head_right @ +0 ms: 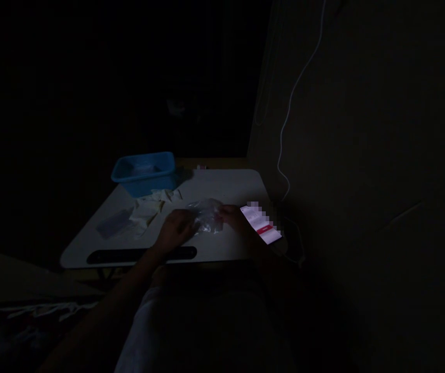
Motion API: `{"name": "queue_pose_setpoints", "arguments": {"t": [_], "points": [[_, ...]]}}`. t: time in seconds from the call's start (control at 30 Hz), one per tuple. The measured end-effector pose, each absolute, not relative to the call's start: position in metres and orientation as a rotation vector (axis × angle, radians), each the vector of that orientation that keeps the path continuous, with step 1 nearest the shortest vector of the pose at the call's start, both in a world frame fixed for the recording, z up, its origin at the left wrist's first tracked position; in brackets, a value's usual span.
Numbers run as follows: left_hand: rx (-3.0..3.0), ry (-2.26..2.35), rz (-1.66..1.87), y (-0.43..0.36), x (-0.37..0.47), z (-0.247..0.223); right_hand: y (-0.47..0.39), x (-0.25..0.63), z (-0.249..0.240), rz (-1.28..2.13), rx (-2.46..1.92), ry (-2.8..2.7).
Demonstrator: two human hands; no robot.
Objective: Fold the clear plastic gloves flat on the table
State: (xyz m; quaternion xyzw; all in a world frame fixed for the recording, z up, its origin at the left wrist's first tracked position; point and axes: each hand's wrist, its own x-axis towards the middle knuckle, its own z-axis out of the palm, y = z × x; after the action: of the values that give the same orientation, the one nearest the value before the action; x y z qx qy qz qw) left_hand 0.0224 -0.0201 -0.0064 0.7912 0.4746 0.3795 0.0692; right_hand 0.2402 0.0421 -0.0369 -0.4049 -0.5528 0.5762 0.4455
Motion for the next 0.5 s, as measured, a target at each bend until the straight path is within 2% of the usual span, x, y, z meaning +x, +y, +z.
{"name": "queue_pose_setpoints", "arguments": {"t": [0.1, 0.23, 0.5], "points": [[2.546, 1.405, 0.95, -0.026, 0.026, -0.008, 0.043, 0.243, -0.04, 1.381, -1.011, -1.449], [2.402, 1.655, 1.051, -0.024, 0.022, -0.012, 0.039, 0.244, -0.036, 1.298, -1.042, -1.527], [2.451, 1.713, 1.057, -0.025, 0.054, 0.008, 0.035, 0.242, -0.033, 1.084, -1.096, -1.72]]}}
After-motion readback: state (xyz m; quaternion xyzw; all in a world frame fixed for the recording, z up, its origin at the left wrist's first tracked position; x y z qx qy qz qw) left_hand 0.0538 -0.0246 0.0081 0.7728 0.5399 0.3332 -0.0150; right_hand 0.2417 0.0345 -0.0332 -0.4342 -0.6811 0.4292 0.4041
